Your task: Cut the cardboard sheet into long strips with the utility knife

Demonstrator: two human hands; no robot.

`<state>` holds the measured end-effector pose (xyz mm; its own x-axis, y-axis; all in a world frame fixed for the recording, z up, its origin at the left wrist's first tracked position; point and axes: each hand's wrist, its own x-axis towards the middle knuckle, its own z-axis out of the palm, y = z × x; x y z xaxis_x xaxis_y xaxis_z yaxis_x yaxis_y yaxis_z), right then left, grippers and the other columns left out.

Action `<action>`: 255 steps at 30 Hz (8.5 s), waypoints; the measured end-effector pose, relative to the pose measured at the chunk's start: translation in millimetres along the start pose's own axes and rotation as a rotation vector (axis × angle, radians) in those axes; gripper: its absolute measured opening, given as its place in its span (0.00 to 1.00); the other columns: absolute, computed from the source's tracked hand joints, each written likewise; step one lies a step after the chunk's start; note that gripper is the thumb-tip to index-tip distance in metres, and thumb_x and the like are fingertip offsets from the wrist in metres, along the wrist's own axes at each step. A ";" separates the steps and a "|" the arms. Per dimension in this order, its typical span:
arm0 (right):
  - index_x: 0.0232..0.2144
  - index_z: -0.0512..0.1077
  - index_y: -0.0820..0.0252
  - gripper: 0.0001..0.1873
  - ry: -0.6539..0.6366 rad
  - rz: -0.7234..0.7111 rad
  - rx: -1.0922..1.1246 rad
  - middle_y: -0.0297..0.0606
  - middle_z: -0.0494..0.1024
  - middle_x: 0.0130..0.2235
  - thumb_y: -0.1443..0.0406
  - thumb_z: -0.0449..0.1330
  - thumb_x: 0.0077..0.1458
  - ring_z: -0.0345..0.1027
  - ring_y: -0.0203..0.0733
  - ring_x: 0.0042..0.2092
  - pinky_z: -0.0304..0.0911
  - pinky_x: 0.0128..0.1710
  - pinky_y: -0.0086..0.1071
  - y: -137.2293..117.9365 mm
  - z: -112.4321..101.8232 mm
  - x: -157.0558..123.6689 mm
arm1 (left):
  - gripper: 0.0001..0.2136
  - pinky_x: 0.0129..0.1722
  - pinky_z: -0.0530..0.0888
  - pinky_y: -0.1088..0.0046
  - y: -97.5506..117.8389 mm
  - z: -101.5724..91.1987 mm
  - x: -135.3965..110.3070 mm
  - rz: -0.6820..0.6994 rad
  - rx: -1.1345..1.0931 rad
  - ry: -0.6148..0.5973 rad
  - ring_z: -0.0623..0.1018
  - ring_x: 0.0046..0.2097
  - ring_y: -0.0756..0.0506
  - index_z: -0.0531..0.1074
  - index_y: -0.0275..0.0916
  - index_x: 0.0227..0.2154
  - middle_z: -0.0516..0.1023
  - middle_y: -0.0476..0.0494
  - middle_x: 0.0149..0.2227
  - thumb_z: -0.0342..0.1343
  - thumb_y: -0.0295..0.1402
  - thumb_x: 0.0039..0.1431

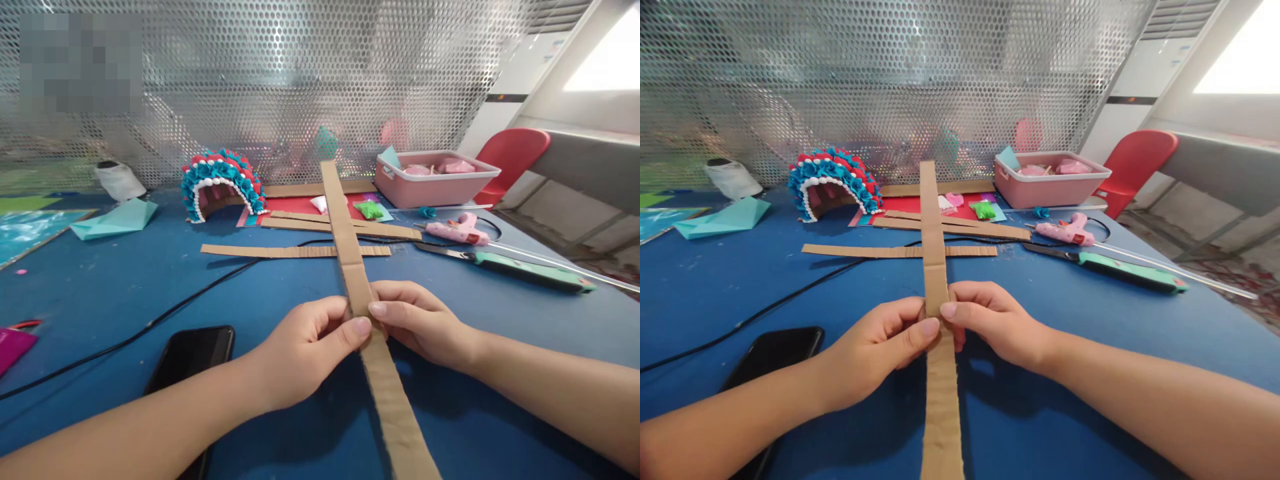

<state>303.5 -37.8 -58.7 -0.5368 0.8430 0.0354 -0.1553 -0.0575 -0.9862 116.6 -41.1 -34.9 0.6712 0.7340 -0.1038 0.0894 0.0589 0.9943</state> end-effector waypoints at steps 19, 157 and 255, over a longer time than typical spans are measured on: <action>0.28 0.69 0.64 0.13 -0.108 0.133 0.128 0.29 0.66 0.21 0.58 0.60 0.53 0.59 0.28 0.22 0.57 0.22 0.24 6.0 2.9 0.1 | 0.12 0.20 0.58 0.80 1.2 0.7 -0.2 -0.002 -0.029 0.012 0.60 0.21 0.55 0.65 0.37 0.26 0.72 0.50 0.23 0.50 0.39 0.61; 0.19 0.63 0.60 0.11 0.033 -0.004 -0.311 0.29 0.61 0.20 0.64 0.52 0.51 0.54 0.31 0.24 0.54 0.24 0.27 -9.2 9.2 -0.7 | 0.13 0.21 0.61 0.78 -3.8 1.2 -1.4 -0.006 0.133 0.040 0.62 0.22 0.54 0.68 0.37 0.27 0.67 0.51 0.23 0.44 0.37 0.62; 0.24 0.56 0.57 0.16 0.132 -0.211 -0.811 0.29 0.60 0.23 0.58 0.47 0.62 0.50 0.32 0.25 0.52 0.24 0.27 0.4 -2.5 5.8 | 0.15 0.26 0.60 0.73 -8.0 -6.0 4.4 0.125 0.655 0.322 0.61 0.26 0.52 0.59 0.39 0.21 0.61 0.54 0.23 0.48 0.38 0.62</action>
<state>302.4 -31.6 -59.3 -0.4541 0.8514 0.2625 0.4287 0.4671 -0.7734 114.3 -34.3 -43.1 0.4651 0.8768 0.1219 0.5150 -0.3800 0.7683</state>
